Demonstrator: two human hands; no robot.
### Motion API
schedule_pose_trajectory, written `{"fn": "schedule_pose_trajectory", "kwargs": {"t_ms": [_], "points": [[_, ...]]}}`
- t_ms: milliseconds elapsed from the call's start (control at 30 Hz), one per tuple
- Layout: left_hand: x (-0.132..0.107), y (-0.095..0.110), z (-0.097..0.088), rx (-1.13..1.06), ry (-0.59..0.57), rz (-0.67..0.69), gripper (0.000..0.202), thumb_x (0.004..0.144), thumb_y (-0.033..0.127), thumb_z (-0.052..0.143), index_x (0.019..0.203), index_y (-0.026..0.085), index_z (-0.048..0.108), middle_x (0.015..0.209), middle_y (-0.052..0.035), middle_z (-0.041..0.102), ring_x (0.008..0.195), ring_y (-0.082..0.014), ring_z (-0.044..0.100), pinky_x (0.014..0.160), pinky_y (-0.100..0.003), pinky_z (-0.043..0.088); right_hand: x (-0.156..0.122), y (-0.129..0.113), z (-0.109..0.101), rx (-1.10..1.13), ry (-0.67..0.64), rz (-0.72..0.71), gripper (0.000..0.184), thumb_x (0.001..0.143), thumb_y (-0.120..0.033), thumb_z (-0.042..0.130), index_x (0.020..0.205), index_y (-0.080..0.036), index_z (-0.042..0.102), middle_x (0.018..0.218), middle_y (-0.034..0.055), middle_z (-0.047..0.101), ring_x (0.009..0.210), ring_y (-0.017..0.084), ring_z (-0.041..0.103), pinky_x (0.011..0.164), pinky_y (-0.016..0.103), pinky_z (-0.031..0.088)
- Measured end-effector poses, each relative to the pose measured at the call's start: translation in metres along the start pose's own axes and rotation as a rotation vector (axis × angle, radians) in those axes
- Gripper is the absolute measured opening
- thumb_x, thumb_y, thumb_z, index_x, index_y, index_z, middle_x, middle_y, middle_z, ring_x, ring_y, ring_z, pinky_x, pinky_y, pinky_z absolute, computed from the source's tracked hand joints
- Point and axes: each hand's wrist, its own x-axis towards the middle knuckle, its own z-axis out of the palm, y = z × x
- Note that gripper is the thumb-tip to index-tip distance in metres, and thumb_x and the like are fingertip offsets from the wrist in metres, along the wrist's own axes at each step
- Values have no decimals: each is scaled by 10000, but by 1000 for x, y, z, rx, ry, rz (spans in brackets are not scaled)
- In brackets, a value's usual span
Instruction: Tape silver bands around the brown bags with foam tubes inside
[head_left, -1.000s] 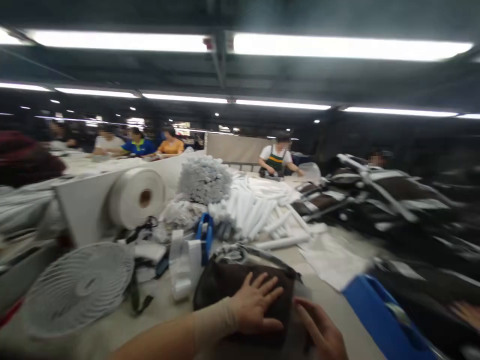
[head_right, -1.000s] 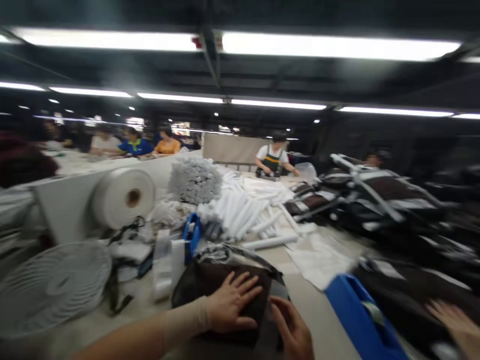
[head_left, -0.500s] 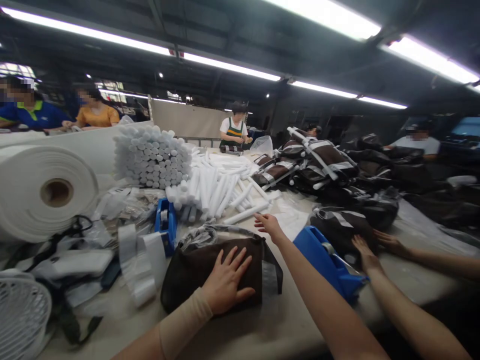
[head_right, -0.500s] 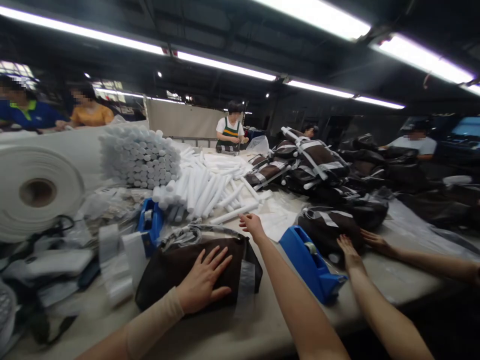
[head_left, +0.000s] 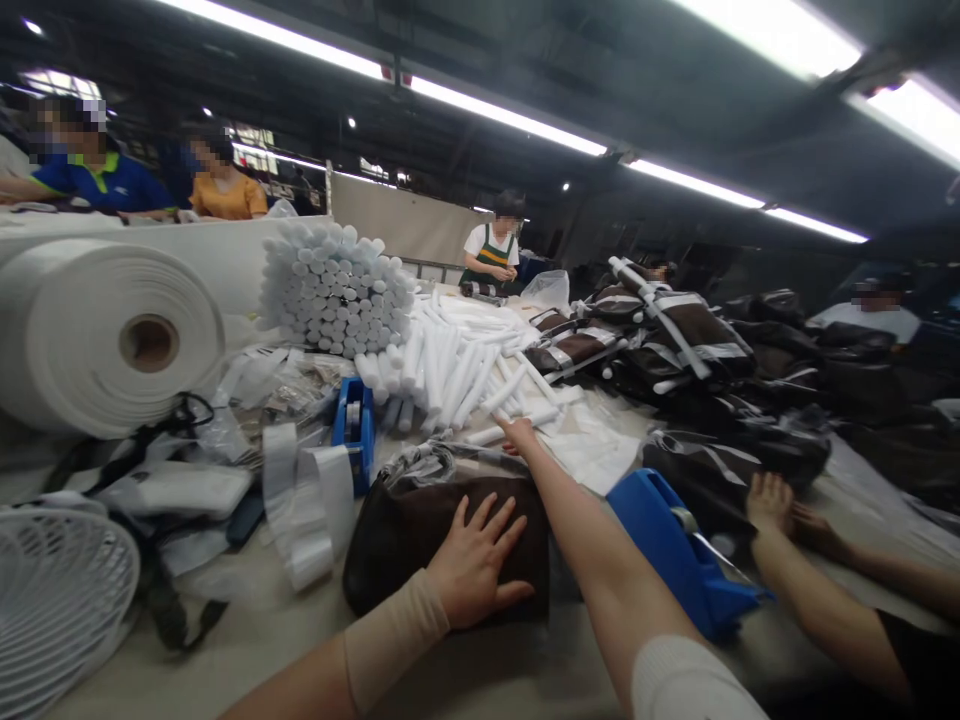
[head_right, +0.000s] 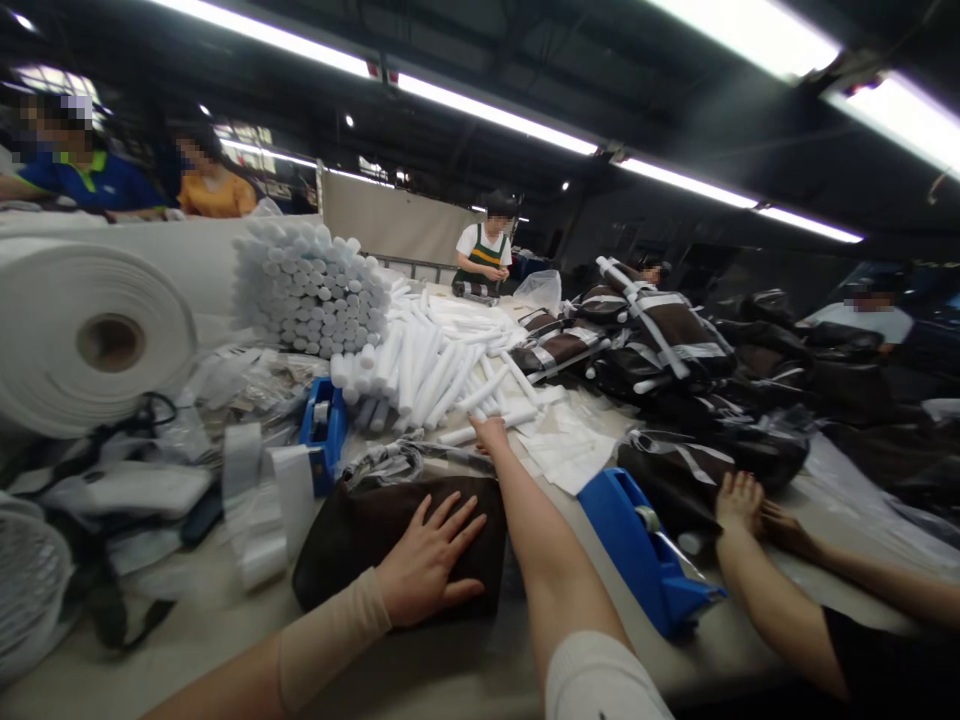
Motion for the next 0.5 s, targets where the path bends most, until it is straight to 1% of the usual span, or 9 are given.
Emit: {"fn": "schedule_pose_trajectory", "kwargs": {"t_ms": [100,167,233,300,367,400,467,500], "points": [[1,-2,3,-12,-7,1,812,873,757,322,1534,297,217,1611,-60,171,1479,-352,140,1153,-671,111,-11,0,-1,19,0,-37,313,956,-392,570,1114,-123,595,974,50,639,765,131,634,675,293,563],[2,-3,5,-8,-11,0,809,871,756,331,1534,306,218,1611,-57,170,1479,-355,142,1155,-667,112,-20,-2,-9,47,11,-109,288,975,-370,541,1053,-102,612,930,32,634,727,102,625,676,263,548],[2,-4,6,5,-10,-3,798,877,752,320,1533,307,223,1611,-49,172,1479,-350,142,1157,-659,117,-31,-4,-24,90,39,-214,297,989,-363,509,1025,-90,619,917,19,628,711,78,620,684,232,531],[1,-4,7,29,-4,-6,785,888,742,306,1532,299,231,1611,-44,172,1479,-345,146,1157,-656,123,-48,0,-46,137,74,-328,350,982,-388,484,1054,-72,616,918,11,629,754,72,634,701,194,496],[1,-4,8,63,7,-1,771,897,728,309,1529,292,240,1609,-43,177,1478,-339,156,1156,-649,139,-72,13,-70,171,102,-411,424,937,-434,503,1061,-45,620,889,15,643,802,91,647,705,180,462],[1,-4,8,82,13,4,763,900,719,321,1528,290,246,1608,-44,183,1476,-337,165,1155,-643,154,-87,25,-81,182,114,-434,447,900,-458,539,1032,-41,632,858,21,655,810,107,649,707,188,456],[1,-4,9,122,23,17,741,909,692,358,1523,289,258,1604,-46,202,1471,-335,186,1150,-634,185,-120,54,-99,184,141,-473,435,824,-494,632,938,-76,663,809,41,682,792,145,646,715,230,470],[1,-5,10,141,27,22,729,914,673,377,1521,286,263,1602,-46,212,1468,-336,196,1146,-631,199,-137,71,-104,176,153,-491,421,794,-508,667,900,-101,673,808,53,693,783,162,641,720,256,479]]}}
